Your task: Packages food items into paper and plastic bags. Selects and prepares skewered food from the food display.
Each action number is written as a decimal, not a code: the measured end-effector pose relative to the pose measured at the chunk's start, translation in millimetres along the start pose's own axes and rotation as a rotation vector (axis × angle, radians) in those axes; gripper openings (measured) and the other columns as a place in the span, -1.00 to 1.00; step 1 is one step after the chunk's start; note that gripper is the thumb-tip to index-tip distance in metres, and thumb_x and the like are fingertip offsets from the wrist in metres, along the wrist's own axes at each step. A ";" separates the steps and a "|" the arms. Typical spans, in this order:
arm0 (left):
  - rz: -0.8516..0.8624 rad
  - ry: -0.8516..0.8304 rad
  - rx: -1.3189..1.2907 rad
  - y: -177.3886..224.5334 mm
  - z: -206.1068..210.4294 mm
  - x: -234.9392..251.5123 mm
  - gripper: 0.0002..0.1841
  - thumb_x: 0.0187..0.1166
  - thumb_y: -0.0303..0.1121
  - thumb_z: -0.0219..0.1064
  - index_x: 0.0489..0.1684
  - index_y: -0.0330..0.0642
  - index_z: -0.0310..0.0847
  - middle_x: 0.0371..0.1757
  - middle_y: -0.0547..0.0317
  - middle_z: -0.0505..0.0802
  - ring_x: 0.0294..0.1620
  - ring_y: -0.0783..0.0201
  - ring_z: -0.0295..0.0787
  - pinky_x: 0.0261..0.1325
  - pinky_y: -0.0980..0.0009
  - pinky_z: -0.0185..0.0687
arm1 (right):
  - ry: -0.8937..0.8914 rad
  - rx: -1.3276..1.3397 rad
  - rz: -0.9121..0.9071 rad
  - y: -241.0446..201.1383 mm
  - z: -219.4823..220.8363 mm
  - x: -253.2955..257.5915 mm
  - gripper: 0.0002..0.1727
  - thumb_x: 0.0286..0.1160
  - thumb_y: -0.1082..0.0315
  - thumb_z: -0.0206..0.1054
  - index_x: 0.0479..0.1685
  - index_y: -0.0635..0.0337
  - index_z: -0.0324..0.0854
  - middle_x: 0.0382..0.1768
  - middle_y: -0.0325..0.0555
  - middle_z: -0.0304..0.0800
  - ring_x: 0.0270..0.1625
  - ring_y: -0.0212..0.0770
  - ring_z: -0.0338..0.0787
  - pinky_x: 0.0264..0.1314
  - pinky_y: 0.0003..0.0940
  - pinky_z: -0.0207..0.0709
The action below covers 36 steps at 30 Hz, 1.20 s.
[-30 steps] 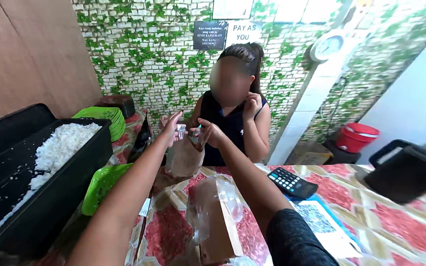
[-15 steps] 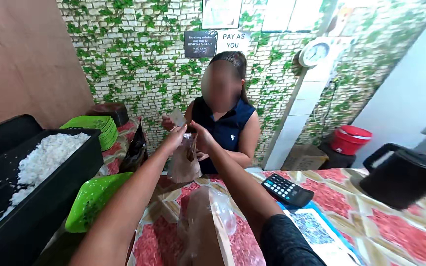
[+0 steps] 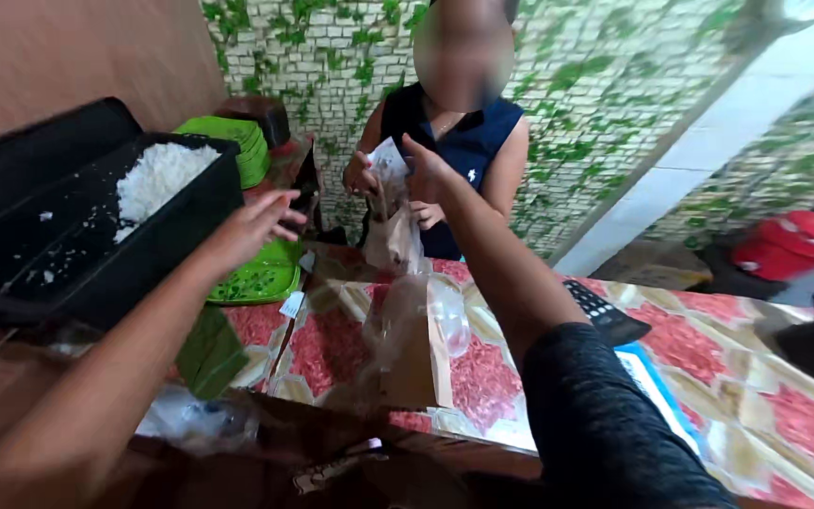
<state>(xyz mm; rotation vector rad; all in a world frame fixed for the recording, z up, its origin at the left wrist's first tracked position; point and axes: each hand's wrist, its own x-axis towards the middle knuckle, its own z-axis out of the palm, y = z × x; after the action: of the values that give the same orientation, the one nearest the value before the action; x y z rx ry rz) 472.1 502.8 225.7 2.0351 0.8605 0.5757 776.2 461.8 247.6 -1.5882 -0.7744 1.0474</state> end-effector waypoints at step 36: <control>-0.177 -0.376 0.012 -106.1 246.9 -101.1 -0.56 0.49 -0.16 0.52 0.32 -0.07 0.70 0.84 -0.20 0.19 0.77 -0.04 0.27 0.67 0.09 0.39 | 0.168 -0.357 -0.072 292.8 -88.1 -141.4 0.03 0.34 0.22 0.58 0.82 0.31 0.05 0.43 0.33 0.60 0.32 0.17 0.73 0.33 0.11 0.63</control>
<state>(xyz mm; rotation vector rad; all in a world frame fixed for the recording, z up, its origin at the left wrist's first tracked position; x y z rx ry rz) 528.8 344.1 -6.7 1.9663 0.8035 0.0839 791.2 226.9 6.5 -1.9071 -0.9327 0.7388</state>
